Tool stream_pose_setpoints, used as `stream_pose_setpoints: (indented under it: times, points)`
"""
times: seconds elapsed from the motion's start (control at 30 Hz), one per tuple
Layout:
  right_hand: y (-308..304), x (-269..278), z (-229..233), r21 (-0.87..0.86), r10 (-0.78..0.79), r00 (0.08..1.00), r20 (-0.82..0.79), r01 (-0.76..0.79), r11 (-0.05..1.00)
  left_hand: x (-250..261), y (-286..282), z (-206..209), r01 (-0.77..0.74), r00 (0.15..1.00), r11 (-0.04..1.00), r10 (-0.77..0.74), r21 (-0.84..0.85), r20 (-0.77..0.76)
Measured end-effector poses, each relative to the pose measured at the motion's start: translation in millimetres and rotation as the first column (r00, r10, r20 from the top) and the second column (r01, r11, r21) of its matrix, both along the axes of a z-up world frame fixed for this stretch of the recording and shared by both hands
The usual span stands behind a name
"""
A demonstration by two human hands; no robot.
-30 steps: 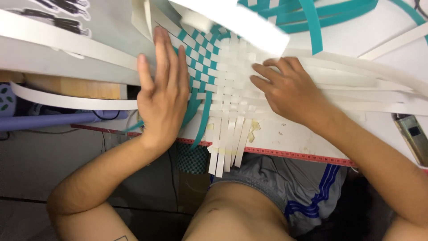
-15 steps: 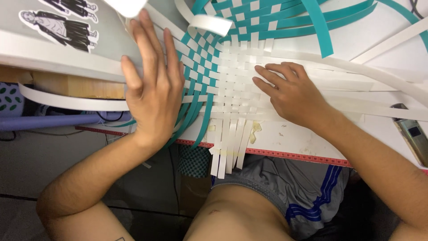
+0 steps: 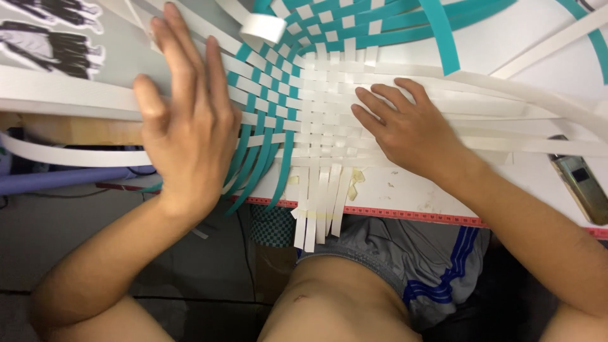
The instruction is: Weaving white and teal plastic strips together to create a bag or basket on a work table.
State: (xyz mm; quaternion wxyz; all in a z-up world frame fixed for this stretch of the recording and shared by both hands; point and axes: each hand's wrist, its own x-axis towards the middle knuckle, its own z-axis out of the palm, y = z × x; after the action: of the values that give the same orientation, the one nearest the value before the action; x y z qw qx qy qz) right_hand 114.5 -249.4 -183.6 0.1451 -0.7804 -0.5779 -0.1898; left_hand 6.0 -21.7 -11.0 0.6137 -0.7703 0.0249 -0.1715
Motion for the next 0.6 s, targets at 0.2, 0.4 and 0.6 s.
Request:
stream_pose_setpoints:
  times: [0.2,0.4,0.6]
  points:
    - [-6.9,-3.1,6.6,-0.019,-0.050,0.995,0.082,0.052,0.998,-6.3,0.2,-3.0,-0.111,0.990,0.993,0.114,0.040,-0.078]
    - [-7.8,-2.0,3.4,-0.008,-0.076,0.997,0.034,0.076,0.997,-6.4,0.7,-4.4,-0.109,0.991,0.992,0.114,0.068,-0.072]
    - [-9.5,-2.8,6.6,0.002,-0.079,0.996,0.049,0.079,0.997,-9.6,0.5,-4.5,-0.167,0.977,0.981,0.178,0.096,-0.119]
